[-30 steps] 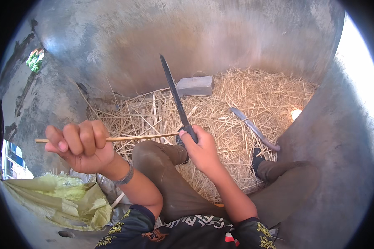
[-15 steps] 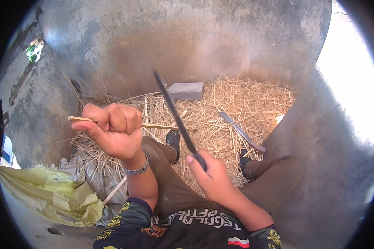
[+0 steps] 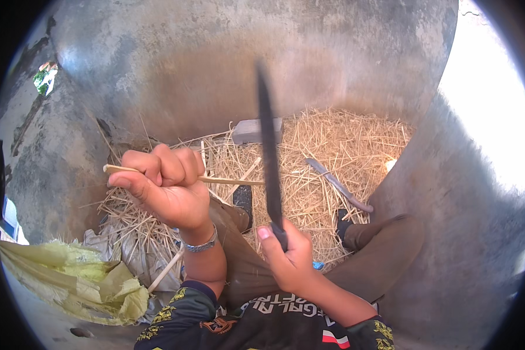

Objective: The person sits on a straw-covered floor and uses a large knife to shave and split a long bamboo stick. They repeatedly scrape the surface of the stick to thin it and occasionally split it lengthwise, discarding the shavings onto the floor.

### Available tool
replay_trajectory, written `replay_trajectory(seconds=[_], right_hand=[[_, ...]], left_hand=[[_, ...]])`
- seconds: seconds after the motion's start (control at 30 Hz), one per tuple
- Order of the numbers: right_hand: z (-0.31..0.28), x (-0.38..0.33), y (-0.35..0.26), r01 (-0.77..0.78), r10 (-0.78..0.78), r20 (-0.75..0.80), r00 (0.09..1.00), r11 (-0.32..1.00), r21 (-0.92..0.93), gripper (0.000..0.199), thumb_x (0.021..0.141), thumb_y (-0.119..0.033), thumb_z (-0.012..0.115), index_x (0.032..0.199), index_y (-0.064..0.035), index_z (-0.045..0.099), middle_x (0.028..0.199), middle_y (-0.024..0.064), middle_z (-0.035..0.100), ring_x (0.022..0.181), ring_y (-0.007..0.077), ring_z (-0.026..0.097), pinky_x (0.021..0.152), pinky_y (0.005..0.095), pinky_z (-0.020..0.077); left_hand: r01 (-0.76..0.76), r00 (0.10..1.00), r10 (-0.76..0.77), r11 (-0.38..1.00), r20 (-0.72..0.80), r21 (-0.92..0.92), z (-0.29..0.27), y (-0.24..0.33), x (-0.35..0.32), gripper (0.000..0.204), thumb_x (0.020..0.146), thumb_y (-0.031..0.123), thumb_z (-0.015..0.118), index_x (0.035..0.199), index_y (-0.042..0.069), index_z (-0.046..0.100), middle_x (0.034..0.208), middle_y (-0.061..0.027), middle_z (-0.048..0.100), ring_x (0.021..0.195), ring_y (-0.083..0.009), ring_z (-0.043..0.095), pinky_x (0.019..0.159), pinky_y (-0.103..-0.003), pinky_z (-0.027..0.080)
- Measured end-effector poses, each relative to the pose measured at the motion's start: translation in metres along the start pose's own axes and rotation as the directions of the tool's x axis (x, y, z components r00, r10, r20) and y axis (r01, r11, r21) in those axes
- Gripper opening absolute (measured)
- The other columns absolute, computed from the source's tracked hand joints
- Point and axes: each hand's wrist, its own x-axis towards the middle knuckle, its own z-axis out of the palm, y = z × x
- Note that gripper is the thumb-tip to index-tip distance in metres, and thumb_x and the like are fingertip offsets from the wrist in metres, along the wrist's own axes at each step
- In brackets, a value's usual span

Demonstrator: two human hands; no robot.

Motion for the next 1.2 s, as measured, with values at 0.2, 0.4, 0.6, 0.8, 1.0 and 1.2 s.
replay_trajectory(seconds=[0.2,0.4,0.6,0.8,1.0,1.2], right_hand=[[-0.010,0.014,0.008,-0.503,0.511,0.190,0.838,0.859,-0.092,0.030,0.104,-0.028,0.053,0.082,-0.0079,0.048,0.058,-0.0050,0.043,0.048,0.0042,0.043,0.043,0.0237,0.0341],[0.003,-0.004,-0.003,0.023,-0.021,-0.009,1.000,0.962,0.270,0.023,0.104,-0.023,0.055,0.089,-0.0050,0.051,0.060,-0.0054,0.044,0.046,0.0041,0.038,0.042,0.0245,0.0332],[-0.007,0.006,-0.002,-0.343,0.404,0.241,0.882,0.903,-0.259,0.032,0.104,-0.029,0.053,0.086,-0.0023,0.052,0.057,-0.0020,0.045,0.053,0.0042,0.042,0.049,0.0251,0.0352],[0.002,-0.004,0.001,0.227,-0.220,-0.122,0.968,0.972,0.055,0.034,0.103,-0.027,0.053,0.084,0.0001,0.053,0.057,-0.0002,0.049,0.051,0.0040,0.040,0.046,0.0276,0.0319],[-0.008,0.018,0.004,-0.094,0.176,0.188,0.966,0.920,-0.380,0.035,0.102,-0.026,0.054,0.079,-0.0001,0.050,0.058,0.0058,0.051,0.050,0.0102,0.043,0.047,0.0330,0.0368],[0.007,0.015,-0.003,0.117,-0.078,0.139,0.987,0.946,-0.302,0.038,0.100,-0.026,0.057,0.073,0.0004,0.052,0.056,0.0083,0.048,0.056,0.0110,0.046,0.053,0.0364,0.0405]], left_hand=[[-0.015,0.995,0.020,0.999,-0.096,0.049,-0.007,-0.002,0.005,0.053,0.105,0.058,0.030,0.074,0.015,0.027,0.054,0.0055,0.017,0.047,-0.0070,0.012,0.045,-0.027,0.015],[-0.303,0.944,0.327,0.913,-0.046,0.273,-0.001,-0.010,0.014,0.050,0.108,0.052,0.028,0.074,0.015,0.032,0.078,-0.0024,0.043,0.078,-0.0143,0.048,0.074,-0.032,0.042],[-0.236,0.948,0.298,0.891,-0.108,0.389,-0.012,-0.010,0.008,0.049,0.109,0.049,0.026,0.076,0.015,0.039,0.110,-0.0053,0.046,0.114,-0.0137,0.041,0.096,-0.036,0.038],[-0.196,0.932,0.304,0.878,-0.195,0.436,0.004,-0.010,0.003,0.052,0.111,0.044,0.024,0.071,0.013,0.037,0.112,-0.0081,0.046,0.115,-0.0145,0.041,0.095,-0.035,0.039],[-0.132,0.898,0.321,0.850,-0.303,0.509,0.004,-0.010,0.007,0.052,0.110,0.046,0.025,0.072,0.014,0.040,0.121,-0.0073,0.046,0.117,-0.0142,0.041,0.096,-0.034,0.037],[-0.219,0.884,0.385,0.842,-0.266,0.493,-0.002,-0.015,0.001,0.053,0.108,0.050,0.035,0.097,0.003,0.057,0.121,-0.0079,0.047,0.107,-0.0137,0.045,0.091,-0.031,0.040]])
